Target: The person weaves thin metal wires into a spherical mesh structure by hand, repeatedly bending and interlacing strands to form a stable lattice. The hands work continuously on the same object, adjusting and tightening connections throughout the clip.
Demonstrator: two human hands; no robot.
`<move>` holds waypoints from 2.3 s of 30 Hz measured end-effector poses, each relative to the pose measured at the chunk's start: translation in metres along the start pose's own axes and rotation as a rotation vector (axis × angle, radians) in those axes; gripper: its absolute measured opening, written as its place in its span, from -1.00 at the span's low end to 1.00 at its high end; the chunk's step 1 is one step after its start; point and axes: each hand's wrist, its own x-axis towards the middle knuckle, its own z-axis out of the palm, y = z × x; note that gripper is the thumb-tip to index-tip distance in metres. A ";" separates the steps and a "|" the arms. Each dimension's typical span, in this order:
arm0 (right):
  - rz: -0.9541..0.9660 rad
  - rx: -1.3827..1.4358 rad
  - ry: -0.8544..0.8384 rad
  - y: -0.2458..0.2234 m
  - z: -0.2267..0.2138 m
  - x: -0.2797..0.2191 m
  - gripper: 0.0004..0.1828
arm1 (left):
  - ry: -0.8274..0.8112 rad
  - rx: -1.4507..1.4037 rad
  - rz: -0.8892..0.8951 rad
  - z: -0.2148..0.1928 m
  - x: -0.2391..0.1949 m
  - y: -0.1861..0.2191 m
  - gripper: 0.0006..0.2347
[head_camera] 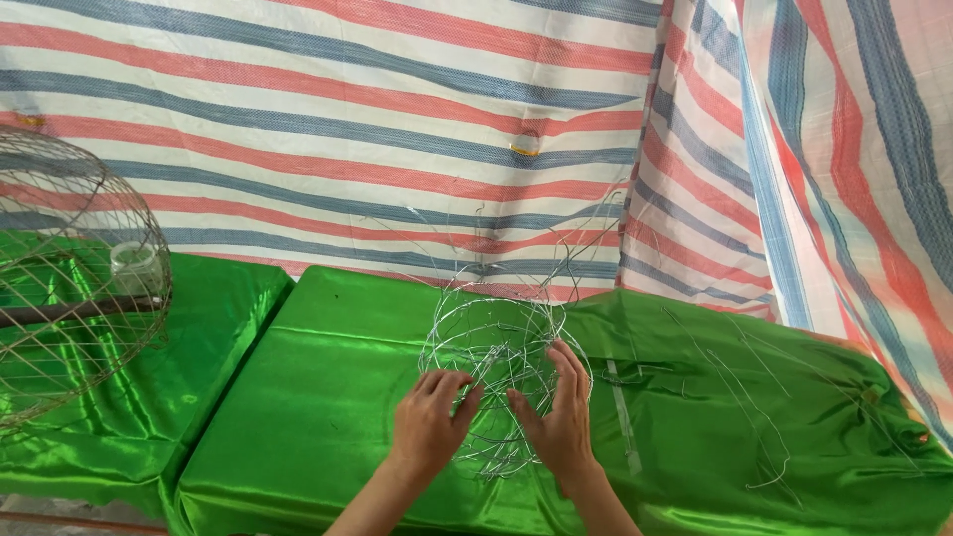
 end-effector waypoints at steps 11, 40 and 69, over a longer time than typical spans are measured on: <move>0.101 0.001 -0.084 0.008 -0.001 -0.004 -0.47 | 0.044 -0.118 -0.225 -0.016 0.027 -0.007 -0.80; -0.014 0.165 -0.141 0.047 0.014 0.038 -0.77 | -0.194 -0.842 -0.777 -0.024 -0.022 -0.023 -0.72; 0.037 0.278 -0.017 0.042 0.009 0.023 -0.76 | 0.020 -0.100 -0.429 0.025 -0.040 -0.060 -0.66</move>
